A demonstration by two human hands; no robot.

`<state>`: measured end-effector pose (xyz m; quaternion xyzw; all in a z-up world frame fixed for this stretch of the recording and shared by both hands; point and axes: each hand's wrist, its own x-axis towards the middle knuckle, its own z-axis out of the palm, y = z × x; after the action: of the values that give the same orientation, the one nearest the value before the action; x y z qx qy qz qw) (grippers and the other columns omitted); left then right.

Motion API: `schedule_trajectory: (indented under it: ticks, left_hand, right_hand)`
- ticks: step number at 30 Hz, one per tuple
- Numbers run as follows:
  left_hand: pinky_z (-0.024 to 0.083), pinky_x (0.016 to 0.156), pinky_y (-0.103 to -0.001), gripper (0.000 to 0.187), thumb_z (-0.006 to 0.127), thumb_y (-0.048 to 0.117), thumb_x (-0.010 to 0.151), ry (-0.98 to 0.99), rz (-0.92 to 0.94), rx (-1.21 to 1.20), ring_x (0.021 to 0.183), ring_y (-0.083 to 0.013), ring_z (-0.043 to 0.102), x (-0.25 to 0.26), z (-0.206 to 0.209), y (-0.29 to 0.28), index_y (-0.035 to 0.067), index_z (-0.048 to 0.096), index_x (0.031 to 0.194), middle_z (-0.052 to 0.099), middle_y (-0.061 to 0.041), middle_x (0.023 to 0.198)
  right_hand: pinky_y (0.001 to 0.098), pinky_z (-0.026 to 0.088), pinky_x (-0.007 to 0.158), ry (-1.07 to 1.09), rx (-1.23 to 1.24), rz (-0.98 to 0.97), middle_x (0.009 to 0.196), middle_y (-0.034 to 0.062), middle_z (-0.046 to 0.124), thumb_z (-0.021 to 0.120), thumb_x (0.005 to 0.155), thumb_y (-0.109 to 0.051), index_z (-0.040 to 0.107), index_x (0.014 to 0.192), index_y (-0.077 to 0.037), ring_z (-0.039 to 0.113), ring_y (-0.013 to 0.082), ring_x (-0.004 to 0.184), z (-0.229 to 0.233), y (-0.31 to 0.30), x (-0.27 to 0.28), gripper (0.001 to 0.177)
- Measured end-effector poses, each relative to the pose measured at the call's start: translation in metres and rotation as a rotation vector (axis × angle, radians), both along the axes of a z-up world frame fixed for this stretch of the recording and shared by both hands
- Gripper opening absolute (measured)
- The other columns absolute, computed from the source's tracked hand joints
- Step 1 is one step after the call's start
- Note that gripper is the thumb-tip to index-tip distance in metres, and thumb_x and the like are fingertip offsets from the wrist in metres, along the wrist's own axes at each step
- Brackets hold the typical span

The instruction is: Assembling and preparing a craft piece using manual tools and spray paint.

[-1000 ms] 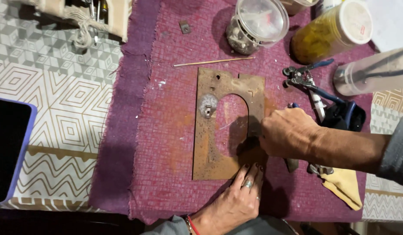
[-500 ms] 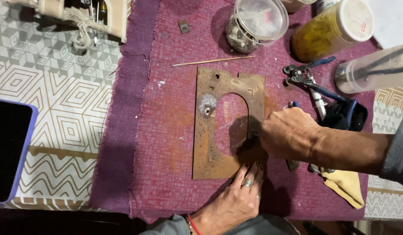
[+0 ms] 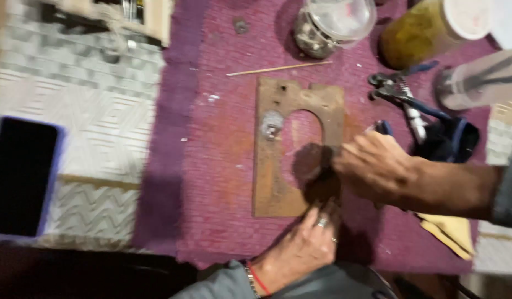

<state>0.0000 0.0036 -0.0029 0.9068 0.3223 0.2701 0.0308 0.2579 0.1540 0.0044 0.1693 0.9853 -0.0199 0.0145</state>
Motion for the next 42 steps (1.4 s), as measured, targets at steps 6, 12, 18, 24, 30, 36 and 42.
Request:
schedule_trajectory:
  ticks: [6, 12, 18, 24, 30, 36, 42]
  left_hand:
    - [0.042, 0.115, -0.057, 0.035, 0.054, 0.008, 0.091, -0.234, -0.112, -0.132, 0.119, -0.0469, 0.058, 0.005, -0.017, -0.015, -0.016, 0.069, 0.111, 0.063, -0.036, 0.129]
    - [0.043, 0.12, -0.05, 0.044, 0.053, 0.006, 0.095, -0.162, -0.057, -0.108, 0.137, -0.0472, 0.058, 0.002, 0.006, -0.013, -0.021, 0.065, 0.128, 0.061, -0.036, 0.144]
    - [0.043, 0.115, -0.048, 0.038, 0.057, 0.004, 0.093, -0.121, -0.084, -0.163, 0.128, -0.0415, 0.058, -0.009, 0.025, 0.003, -0.016, 0.062, 0.125, 0.061, -0.03, 0.135]
    - [0.044, 0.11, -0.054, 0.029, 0.067, 0.004, 0.091, -0.157, 0.038, -0.148, 0.129, -0.0429, 0.058, -0.01, 0.021, 0.009, -0.011, 0.067, 0.115, 0.062, -0.027, 0.132]
    - [0.043, 0.116, -0.052, 0.065, 0.084, 0.019, 0.081, -0.033, 0.087, -0.12, 0.135, -0.039, 0.054, -0.014, 0.013, 0.012, -0.005, 0.053, 0.132, 0.054, -0.025, 0.143]
    - [0.044, 0.111, -0.049, 0.045, 0.066, 0.021, 0.098, 0.059, 0.042, -0.071, 0.128, -0.0391, 0.057, -0.012, 0.028, 0.019, -0.006, 0.054, 0.132, 0.056, -0.027, 0.138]
    - [0.051, 0.099, -0.046, 0.042, 0.065, 0.026, 0.101, 0.182, -0.117, 0.089, 0.111, -0.0397, 0.064, -0.021, 0.033, 0.038, -0.007, 0.057, 0.127, 0.06, -0.035, 0.129]
  right_hand:
    - [0.0397, 0.052, 0.058, -0.82, -0.257, -0.469, 0.069, -0.0028, 0.07, 0.069, 0.072, -0.051, 0.072, 0.068, -0.031, 0.064, 0.0244, 0.056, 0.051, 0.003, -0.054, 0.021]
    - [0.04, 0.058, 0.063, -0.533, -0.175, -0.528, 0.073, 0.0025, 0.072, 0.058, 0.08, -0.045, 0.064, 0.069, -0.018, 0.071, 0.0275, 0.067, 0.001, 0.009, 0.005, 0.03]
    - [0.0467, 0.058, 0.058, -0.231, -0.276, -0.799, 0.079, 0.011, 0.077, 0.058, 0.087, -0.053, 0.071, 0.113, -0.028, 0.073, 0.038, 0.068, 0.064, -0.02, -0.027, 0.037]
    - [0.0377, 0.05, 0.06, 0.468, -0.444, -1.336, 0.075, 0.0097, 0.07, 0.064, 0.093, -0.027, 0.066, 0.104, -0.005, 0.06, 0.0254, 0.059, 0.047, -0.089, -0.015, 0.025]
    - [0.032, 0.047, 0.058, 0.723, -0.393, -1.353, 0.076, 0.0053, 0.066, 0.071, 0.087, -0.016, 0.067, 0.102, -0.005, 0.056, 0.0195, 0.059, 0.034, -0.117, -0.029, 0.019]
    - [0.0378, 0.048, 0.061, 0.698, -0.24, -1.234, 0.082, 0.0099, 0.068, 0.074, 0.085, -0.016, 0.069, 0.108, -0.003, 0.06, 0.0274, 0.062, 0.028, -0.112, -0.032, 0.027]
    - [0.0411, 0.047, 0.058, 0.681, -0.279, -1.251, 0.074, 0.0113, 0.066, 0.066, 0.092, -0.018, 0.062, 0.098, -0.004, 0.058, 0.03, 0.056, 0.031, -0.117, -0.032, 0.015]
